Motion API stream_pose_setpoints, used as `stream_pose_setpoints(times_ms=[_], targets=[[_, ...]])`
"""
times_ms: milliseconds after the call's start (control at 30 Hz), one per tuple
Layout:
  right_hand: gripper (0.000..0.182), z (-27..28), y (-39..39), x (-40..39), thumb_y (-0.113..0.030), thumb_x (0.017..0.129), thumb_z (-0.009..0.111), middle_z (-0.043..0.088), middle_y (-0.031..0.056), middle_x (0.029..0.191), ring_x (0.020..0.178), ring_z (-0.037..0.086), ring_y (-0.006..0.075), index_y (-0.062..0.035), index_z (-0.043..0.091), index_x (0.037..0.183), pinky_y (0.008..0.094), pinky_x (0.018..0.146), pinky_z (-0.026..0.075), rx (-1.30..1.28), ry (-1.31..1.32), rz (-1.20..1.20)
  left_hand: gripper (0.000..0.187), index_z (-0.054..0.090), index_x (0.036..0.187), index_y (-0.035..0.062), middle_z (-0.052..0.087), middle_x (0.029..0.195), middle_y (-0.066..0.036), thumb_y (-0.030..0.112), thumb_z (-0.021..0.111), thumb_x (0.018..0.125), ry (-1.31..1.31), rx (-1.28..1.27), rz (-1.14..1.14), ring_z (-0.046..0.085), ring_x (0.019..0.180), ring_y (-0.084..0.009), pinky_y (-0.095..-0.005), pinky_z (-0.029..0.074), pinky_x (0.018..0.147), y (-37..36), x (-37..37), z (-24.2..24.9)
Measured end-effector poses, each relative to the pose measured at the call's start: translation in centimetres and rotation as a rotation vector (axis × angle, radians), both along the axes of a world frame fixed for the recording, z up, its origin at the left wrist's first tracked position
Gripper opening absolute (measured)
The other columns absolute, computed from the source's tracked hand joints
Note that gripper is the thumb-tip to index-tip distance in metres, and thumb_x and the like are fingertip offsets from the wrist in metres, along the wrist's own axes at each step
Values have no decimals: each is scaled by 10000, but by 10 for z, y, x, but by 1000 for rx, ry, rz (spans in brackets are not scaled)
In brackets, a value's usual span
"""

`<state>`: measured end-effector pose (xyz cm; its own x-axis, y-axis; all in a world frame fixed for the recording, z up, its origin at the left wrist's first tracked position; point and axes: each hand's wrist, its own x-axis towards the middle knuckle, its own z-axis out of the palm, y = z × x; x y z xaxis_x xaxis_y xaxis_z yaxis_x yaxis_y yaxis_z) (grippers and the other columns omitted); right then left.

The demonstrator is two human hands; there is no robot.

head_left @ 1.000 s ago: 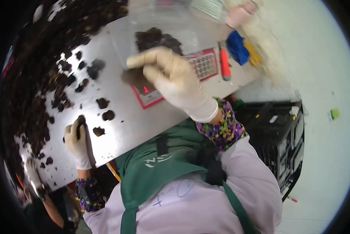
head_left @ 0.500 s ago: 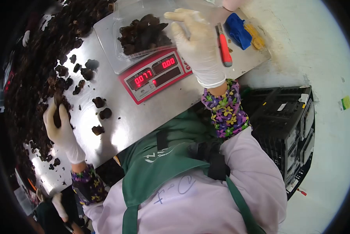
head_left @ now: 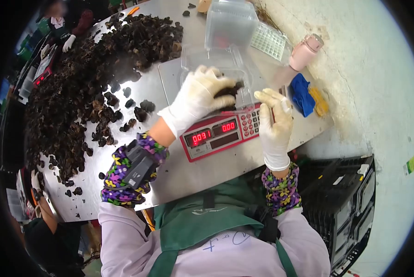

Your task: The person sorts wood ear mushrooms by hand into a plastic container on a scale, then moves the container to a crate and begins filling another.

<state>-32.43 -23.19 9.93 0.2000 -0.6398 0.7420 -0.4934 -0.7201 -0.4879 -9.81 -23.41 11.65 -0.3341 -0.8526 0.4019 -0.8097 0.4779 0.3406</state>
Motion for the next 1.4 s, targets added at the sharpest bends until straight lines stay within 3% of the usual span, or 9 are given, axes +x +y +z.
stream_pose_setpoints(times_ms=[100,233,533,700,833,1000,1167,1267,1400], targets=[[254,-5,0,1,52,862,638,676,132,1089,1029,629,289,-71,728,1065,381,901,492,22,-14,16,666,617,1364,198,549,1388,-165,449,787,771,-60,-143,83,469,1301,-414,-503,379,1089,8,-3,-4],[255,-3,4,2,64,863,631,688,126,1072,1040,634,282,-59,726,1065,375,904,489,19,-9,27,637,621,1373,179,539,1429,-161,352,801,787,233,-185,196,450,1355,-374,-489,354,1135,34,22,19],[282,-12,46,29,93,876,619,708,121,1046,963,677,275,-50,717,1098,347,815,541,80,-6,270,210,727,1155,93,730,1127,-15,95,698,948,870,-38,791,636,987,-108,-266,475,877,191,128,-54],[216,-28,81,69,43,881,652,715,114,1018,936,685,295,-54,708,1066,382,812,552,186,145,579,206,722,1160,97,731,1106,-8,118,693,957,696,-65,1117,641,970,-98,-263,473,861,278,152,-97],[235,-50,104,109,-5,863,691,707,99,1006,911,681,285,-73,692,1088,386,788,554,220,230,715,282,694,1176,70,682,1163,-86,71,698,894,670,20,1099,629,1091,-210,-328,497,931,290,123,-103],[251,-65,119,136,-46,845,707,693,64,1013,879,661,275,-101,686,1089,391,749,541,214,327,796,359,697,1150,100,673,1053,-106,98,765,798,303,199,596,622,999,-325,-393,501,900,275,97,-131],[248,-52,111,127,-60,852,705,698,56,1031,880,657,276,-112,693,1094,397,735,528,190,378,740,345,684,1172,112,651,1065,-92,74,730,832,432,190,776,646,942,-303,-388,545,812,252,109,-131],[249,-48,103,119,-56,852,704,704,57,1021,870,656,276,-112,701,1094,393,735,522,187,347,697,454,639,1271,131,615,1150,-117,130,757,832,460,120,595,634,999,-319,-393,541,862,219,109,-112],[235,-38,96,104,-63,865,701,708,62,1008,859,657,270,-108,709,1096,387,747,521,176,311,650,507,605,1316,149,585,1176,-138,274,765,851,27,329,429,584,1043,-377,-432,518,917,200,100,-117]])
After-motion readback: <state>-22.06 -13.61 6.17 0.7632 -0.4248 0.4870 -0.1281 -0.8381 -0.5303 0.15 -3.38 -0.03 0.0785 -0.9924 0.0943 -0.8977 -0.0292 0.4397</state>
